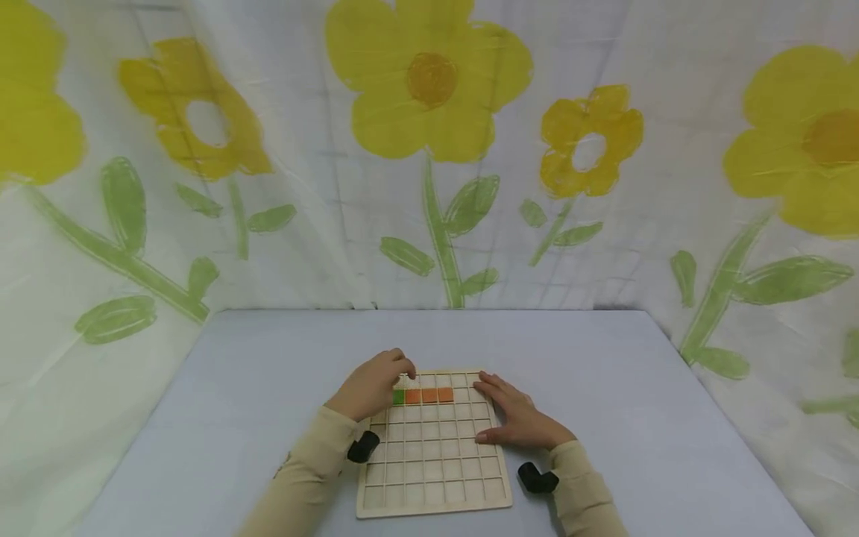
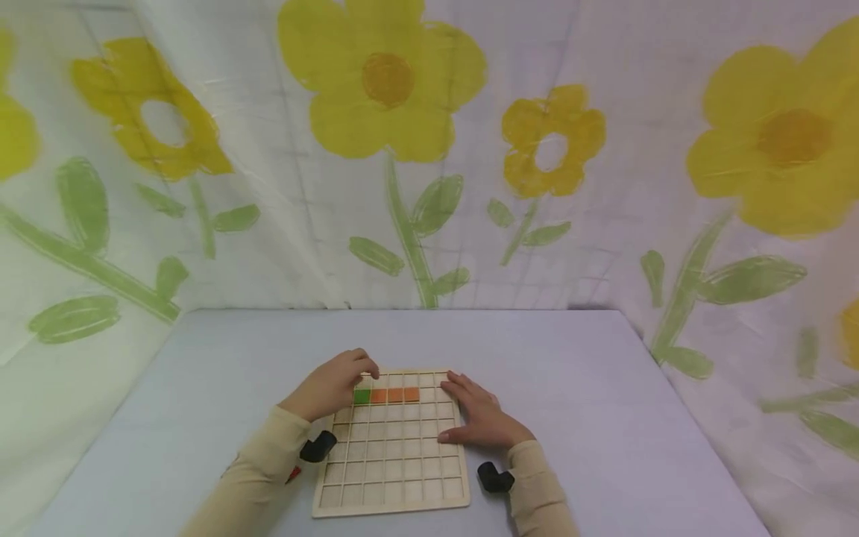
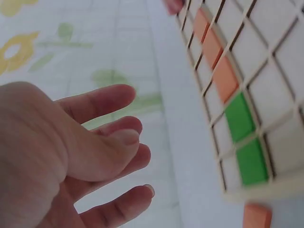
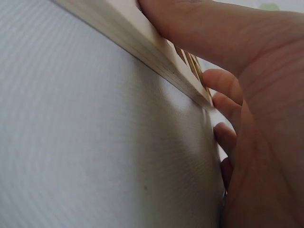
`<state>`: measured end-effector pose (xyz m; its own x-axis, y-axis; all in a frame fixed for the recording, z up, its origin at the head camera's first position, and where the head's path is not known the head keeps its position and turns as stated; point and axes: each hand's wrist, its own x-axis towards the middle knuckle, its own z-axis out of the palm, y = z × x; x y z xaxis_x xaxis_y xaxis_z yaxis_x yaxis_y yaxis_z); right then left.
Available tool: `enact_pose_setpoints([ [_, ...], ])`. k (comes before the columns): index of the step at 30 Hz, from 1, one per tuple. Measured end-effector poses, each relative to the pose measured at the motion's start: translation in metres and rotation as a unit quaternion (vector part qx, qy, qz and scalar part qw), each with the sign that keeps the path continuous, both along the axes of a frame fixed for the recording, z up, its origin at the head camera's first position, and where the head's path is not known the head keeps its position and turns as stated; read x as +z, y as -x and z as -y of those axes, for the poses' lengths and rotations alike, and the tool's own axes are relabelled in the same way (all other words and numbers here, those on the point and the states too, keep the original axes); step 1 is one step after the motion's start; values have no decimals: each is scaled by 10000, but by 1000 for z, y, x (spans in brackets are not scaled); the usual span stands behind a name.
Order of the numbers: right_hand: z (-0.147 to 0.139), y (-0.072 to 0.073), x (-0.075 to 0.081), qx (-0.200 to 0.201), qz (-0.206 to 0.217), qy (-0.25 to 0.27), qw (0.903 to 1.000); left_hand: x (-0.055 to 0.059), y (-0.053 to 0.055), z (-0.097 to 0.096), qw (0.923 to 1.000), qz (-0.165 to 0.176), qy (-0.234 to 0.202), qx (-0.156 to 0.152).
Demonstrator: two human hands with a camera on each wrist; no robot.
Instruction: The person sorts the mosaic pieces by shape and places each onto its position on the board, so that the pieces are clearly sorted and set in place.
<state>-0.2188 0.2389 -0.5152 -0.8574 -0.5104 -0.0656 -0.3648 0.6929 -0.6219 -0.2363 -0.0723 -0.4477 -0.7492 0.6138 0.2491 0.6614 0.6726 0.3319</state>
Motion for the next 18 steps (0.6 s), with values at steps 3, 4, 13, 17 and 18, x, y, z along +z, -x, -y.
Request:
enact_pose_setpoints([
  [3, -1, 1, -1, -36, 75, 1, 10000, 5, -1, 21, 9994, -112, 75, 321],
  [4, -1, 1, -1, -48, 113, 23, 9999, 6, -2, 28, 9989, -135, 108, 429],
  [13, -1, -1, 0, -53, -16, 12, 10000, -6, -7, 57, 9912, 401, 489, 1160],
  [17, 1, -2, 1, -33, -10, 93, 10000, -18, -5, 61, 9865, 647, 674, 1348],
  [18, 2, -3, 2, -29, 6, 106, 9999, -21, -5, 62, 9853, 707, 699, 1390],
])
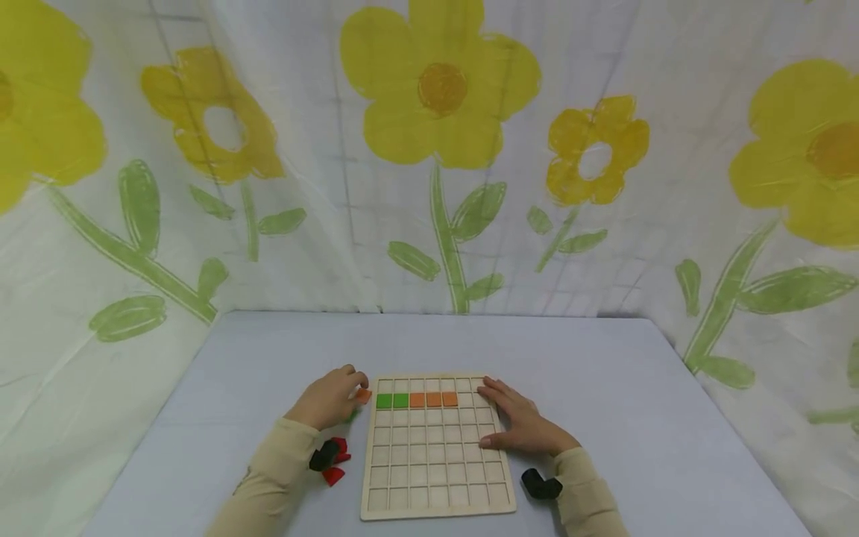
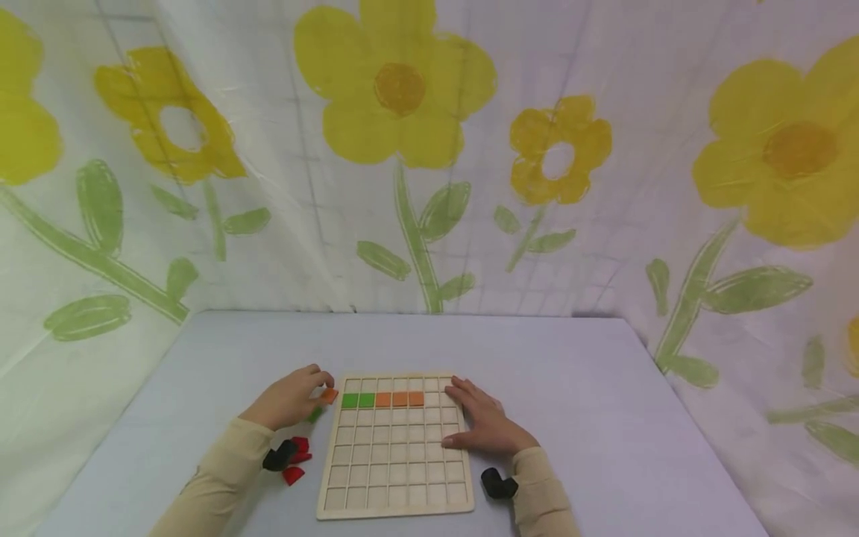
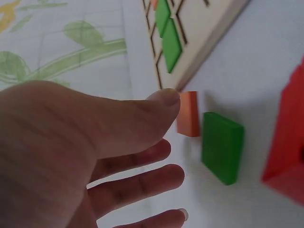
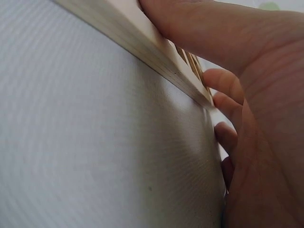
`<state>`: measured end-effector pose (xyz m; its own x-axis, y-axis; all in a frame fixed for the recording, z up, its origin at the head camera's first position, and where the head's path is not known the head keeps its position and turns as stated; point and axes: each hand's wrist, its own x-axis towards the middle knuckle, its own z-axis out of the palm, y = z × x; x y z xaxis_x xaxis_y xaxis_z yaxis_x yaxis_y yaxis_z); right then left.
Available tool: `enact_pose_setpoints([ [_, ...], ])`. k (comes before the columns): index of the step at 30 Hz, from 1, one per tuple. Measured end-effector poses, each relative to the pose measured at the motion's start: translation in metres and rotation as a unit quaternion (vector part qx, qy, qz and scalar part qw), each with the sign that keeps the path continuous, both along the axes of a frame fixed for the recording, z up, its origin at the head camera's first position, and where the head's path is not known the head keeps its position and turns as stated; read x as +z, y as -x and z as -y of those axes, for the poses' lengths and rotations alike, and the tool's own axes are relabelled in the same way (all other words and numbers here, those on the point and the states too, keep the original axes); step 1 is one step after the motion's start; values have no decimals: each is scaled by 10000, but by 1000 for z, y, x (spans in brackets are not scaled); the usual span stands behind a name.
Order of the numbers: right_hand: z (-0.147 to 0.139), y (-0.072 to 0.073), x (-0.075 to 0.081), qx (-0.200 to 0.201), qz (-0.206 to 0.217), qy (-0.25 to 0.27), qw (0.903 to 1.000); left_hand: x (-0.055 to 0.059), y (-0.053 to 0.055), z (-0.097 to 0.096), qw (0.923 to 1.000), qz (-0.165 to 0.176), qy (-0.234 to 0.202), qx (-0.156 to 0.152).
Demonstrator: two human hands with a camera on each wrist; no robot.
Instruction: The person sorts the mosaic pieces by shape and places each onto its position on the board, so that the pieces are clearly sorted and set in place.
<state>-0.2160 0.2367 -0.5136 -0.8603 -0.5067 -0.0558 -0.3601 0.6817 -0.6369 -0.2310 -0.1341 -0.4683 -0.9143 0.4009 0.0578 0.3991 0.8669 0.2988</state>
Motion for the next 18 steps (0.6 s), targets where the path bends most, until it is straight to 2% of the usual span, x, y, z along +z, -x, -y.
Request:
enact_pose_setpoints([
  [4, 0, -1, 1, 0, 37, 7, 10000, -9, 3, 0, 10000, -66, 58, 4],
  [8, 1, -2, 1, 20, 13, -43, 10000, -13, 3, 1, 9996, -278, 11, -72],
  [14, 0, -3, 3, 27, 12, 1, 10000, -16, 6, 4, 9990, -420, -86, -125],
  [18, -1, -2, 2, 15, 39, 20, 10000, -17, 9, 5, 9989, -265, -334, -195],
])
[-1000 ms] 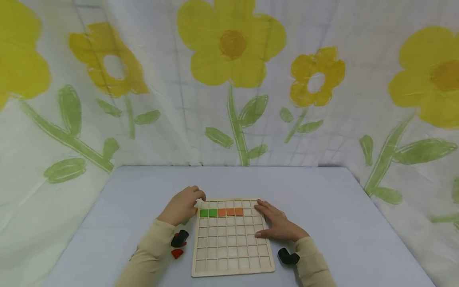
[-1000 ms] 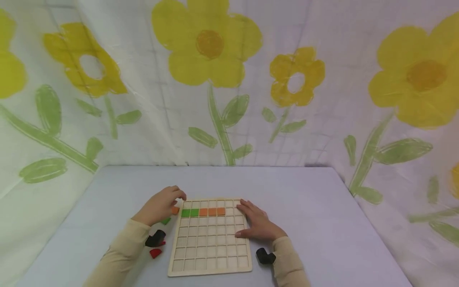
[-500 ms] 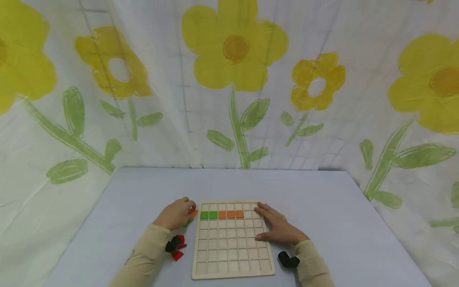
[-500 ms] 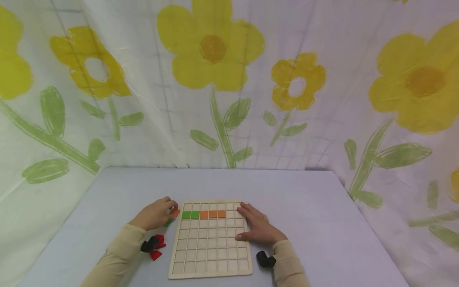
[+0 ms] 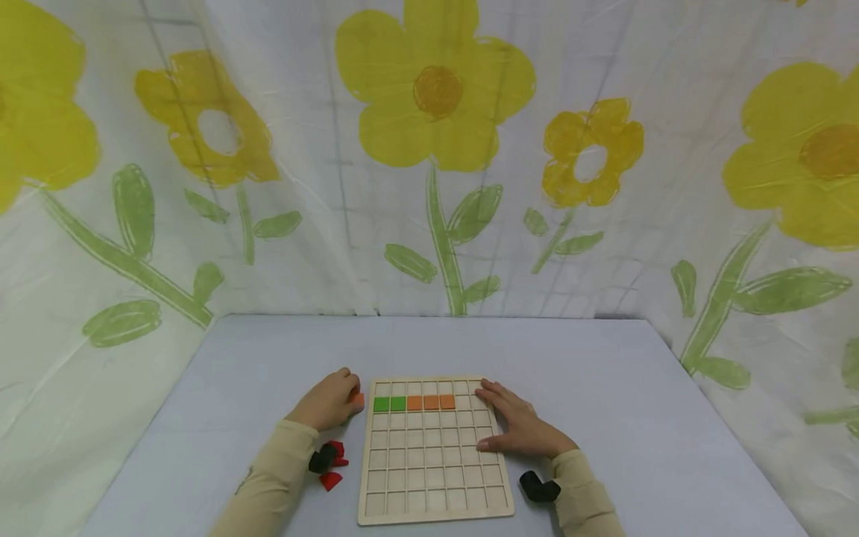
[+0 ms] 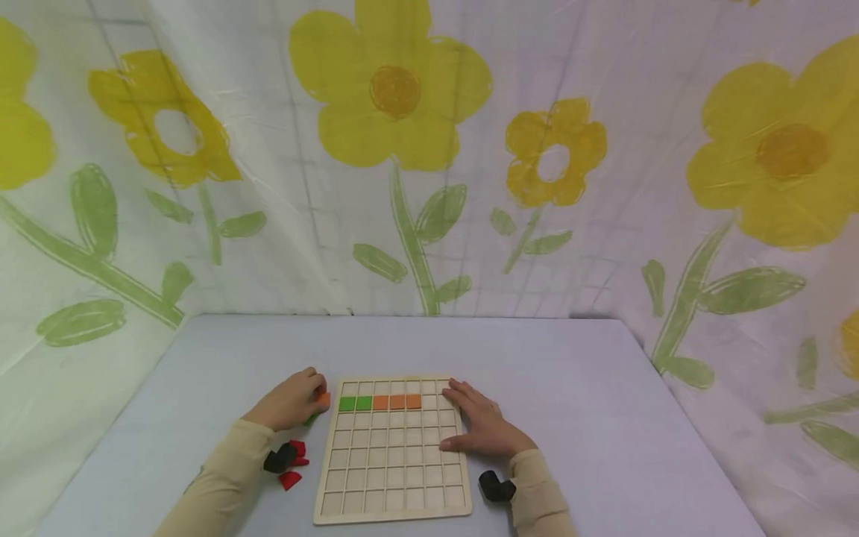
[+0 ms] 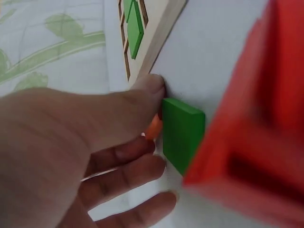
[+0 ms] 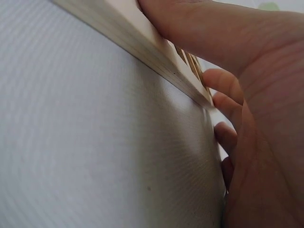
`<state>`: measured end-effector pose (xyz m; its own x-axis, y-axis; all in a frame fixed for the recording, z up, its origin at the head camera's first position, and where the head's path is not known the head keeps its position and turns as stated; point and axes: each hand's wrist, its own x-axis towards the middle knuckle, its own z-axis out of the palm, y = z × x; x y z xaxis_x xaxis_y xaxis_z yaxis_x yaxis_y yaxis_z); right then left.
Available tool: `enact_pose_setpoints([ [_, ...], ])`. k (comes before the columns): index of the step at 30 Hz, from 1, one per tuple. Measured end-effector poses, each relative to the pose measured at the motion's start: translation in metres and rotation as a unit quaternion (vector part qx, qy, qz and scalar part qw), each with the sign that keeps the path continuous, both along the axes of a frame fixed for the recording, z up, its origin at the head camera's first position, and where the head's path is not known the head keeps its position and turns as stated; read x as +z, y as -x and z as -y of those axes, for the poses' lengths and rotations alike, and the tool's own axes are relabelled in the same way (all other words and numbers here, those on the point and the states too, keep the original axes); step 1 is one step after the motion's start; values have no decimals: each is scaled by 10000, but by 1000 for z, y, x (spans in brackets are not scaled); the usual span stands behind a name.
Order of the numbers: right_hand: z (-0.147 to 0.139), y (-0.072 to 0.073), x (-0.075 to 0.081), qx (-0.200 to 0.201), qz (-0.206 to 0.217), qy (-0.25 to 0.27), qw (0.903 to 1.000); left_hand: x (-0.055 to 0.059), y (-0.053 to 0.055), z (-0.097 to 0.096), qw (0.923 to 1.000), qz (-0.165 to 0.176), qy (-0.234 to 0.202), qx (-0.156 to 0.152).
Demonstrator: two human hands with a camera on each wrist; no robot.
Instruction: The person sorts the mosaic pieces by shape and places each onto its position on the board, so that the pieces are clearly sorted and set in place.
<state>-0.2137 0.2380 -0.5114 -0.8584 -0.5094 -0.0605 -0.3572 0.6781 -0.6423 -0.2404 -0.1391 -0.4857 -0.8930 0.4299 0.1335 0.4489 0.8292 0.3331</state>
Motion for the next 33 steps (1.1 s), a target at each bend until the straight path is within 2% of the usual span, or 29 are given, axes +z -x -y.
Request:
enact_pose_setpoints([
  [5, -1, 0, -3, -16, -24, 14, 10000, 5, -2, -2, 9988, 300, -397, -28],
  [9, -2, 0, -5, -29, -60, 6, 10000, 10, -4, -6, 9981, 223, -573, -76],
  [14, -2, 0, -6, -66, -53, -22, 10000, 14, -1, -12, 9978, 438, -505, 46],
  [19, -3, 0, -6, -97, -19, -10, 10000, 18, 4, -20, 9979, 472, -431, 32],
  [26, -3, 1, -5, -30, -40, 12, 10000, 24, 7, -36, 9970, 359, -570, -380],
  [33, -1, 3, -3, 29, -50, 33, 10000, 23, 11, -55, 9937, 502, -749, -660],
])
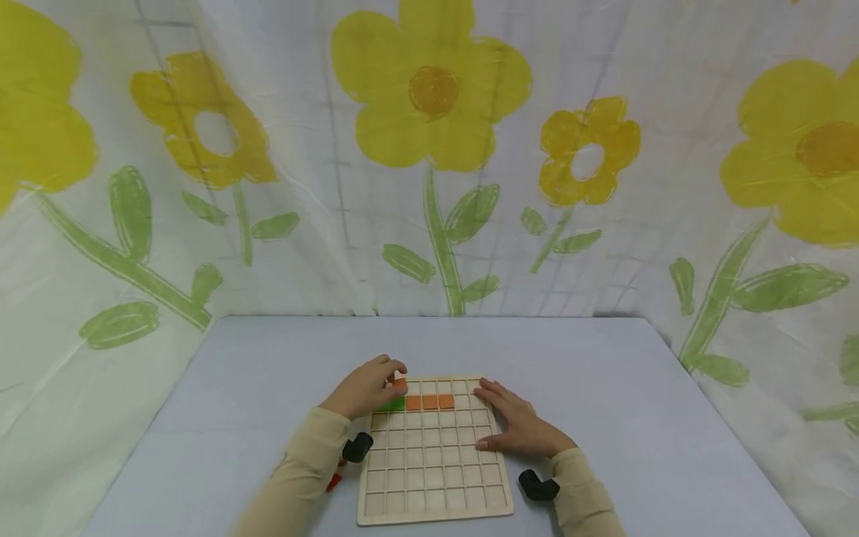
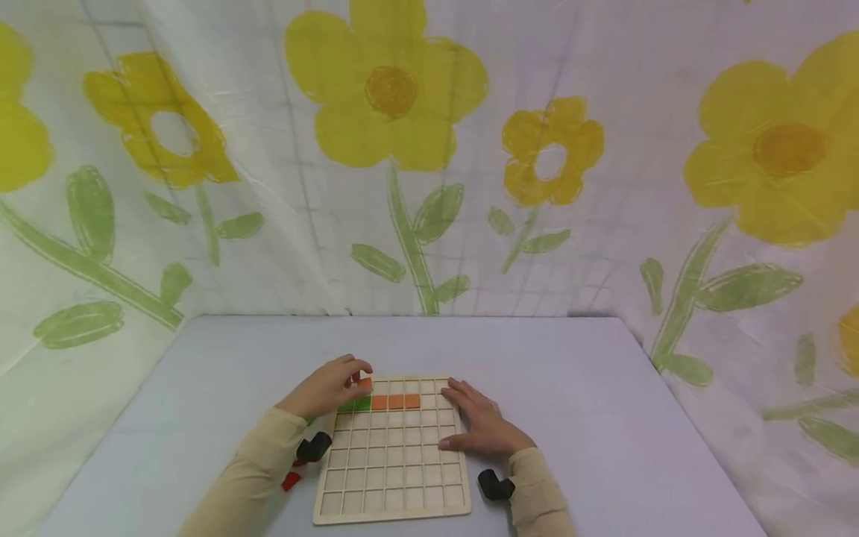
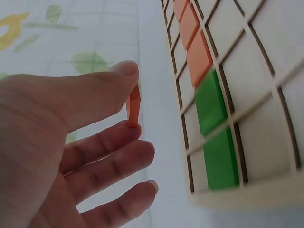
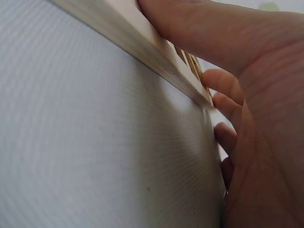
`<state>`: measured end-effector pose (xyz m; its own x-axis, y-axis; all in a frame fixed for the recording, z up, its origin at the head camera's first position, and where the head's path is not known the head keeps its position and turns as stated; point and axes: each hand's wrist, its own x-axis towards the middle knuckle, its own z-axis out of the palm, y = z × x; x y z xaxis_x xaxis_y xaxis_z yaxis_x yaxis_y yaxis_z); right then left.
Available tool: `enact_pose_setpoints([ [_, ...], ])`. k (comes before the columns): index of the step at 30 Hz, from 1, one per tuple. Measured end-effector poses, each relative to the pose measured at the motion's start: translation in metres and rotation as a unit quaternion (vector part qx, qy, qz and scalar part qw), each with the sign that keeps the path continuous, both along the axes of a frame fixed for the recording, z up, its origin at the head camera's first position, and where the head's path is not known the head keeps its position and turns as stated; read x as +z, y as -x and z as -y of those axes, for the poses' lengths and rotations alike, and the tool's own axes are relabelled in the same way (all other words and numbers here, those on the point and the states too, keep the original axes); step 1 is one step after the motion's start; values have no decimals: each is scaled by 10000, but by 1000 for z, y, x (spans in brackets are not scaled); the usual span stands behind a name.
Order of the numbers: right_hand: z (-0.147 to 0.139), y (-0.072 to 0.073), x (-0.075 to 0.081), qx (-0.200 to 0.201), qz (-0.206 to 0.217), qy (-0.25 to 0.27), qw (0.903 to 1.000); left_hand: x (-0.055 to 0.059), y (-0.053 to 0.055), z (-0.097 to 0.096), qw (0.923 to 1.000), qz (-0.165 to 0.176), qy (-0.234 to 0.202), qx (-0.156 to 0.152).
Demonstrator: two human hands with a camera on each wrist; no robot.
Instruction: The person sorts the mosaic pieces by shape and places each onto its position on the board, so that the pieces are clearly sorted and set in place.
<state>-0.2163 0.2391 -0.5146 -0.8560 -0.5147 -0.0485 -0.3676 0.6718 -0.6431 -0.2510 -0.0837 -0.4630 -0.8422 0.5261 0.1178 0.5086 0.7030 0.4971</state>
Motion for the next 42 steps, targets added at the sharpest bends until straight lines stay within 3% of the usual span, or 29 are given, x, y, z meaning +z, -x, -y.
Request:
enact_pose_setpoints([
  [7, -1, 2, -1, -22, 1, -87, 10000, -3, 2, -30, 9987, -310, -48, -403],
  [12, -1, 2, -2, -23, 41, -78, 10000, -9, 5, -48, 9978, -293, -76, -593],
  [23, 0, 2, -2, -60, 85, -102, 9999, -28, 3, -72, 9961, -726, 252, -438],
  [34, -3, 3, -4, -86, -44, -118, 9999, -35, 0, -95, 9901, -1349, 223, -327],
  [42, -2, 4, -6, -88, -31, -96, 9999, -37, -2, -102, 9866, -1579, 273, -299],
])
